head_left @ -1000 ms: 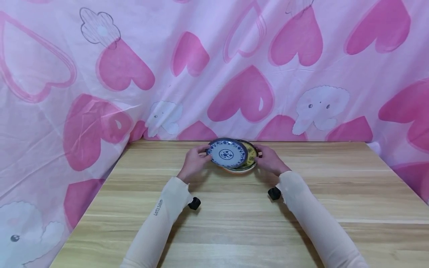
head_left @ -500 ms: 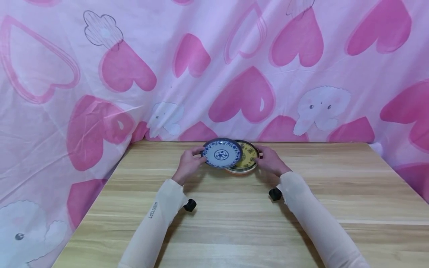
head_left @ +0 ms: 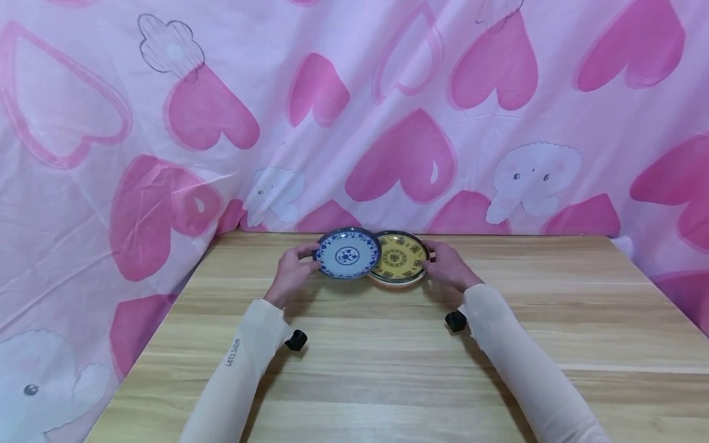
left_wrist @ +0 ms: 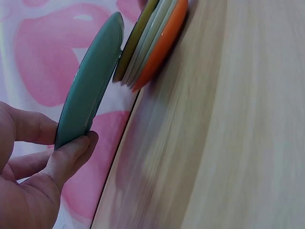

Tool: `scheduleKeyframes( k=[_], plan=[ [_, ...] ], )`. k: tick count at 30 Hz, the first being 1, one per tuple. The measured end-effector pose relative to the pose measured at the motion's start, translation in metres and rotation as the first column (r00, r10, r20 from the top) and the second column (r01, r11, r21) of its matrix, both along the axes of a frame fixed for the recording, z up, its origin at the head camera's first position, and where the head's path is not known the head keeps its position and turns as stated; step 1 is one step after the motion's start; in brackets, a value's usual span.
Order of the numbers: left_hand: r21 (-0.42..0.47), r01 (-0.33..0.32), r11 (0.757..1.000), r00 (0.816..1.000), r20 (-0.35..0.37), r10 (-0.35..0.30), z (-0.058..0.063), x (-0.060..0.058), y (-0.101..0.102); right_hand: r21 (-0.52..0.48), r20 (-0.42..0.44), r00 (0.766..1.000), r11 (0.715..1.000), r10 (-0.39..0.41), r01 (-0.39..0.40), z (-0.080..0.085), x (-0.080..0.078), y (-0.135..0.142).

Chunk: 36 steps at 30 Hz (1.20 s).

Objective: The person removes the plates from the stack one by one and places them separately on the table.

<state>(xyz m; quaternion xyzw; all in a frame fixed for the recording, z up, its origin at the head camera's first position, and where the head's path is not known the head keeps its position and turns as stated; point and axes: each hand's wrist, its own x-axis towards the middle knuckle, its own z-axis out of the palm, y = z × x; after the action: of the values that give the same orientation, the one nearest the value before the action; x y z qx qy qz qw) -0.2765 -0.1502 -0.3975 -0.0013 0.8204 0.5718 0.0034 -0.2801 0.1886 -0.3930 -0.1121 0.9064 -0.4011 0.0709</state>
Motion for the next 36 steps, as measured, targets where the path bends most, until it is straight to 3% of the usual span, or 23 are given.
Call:
scheduleKeyframes(
  k=[14,26,36],
  plan=[
    [-0.003,-0.016,1.000,0.995,0.101,0.016,0.002,0.002,-0.027,0.006,-0.025,1.000,1.000,0.006,-0.006,-0.001,-0.001,0.000],
    [-0.069,-0.010,0.998,0.996,0.089,0.016,-0.003,0.003,-0.045,0.006,-0.052,0.999,1.000,0.016,-0.015,-0.001,-0.001,-0.002],
    [-0.101,0.001,0.995,0.989,0.145,0.013,-0.007,-0.001,-0.049,0.027,-0.006,1.000,1.000,-0.007,0.007,-0.002,-0.002,-0.002]
  ],
)
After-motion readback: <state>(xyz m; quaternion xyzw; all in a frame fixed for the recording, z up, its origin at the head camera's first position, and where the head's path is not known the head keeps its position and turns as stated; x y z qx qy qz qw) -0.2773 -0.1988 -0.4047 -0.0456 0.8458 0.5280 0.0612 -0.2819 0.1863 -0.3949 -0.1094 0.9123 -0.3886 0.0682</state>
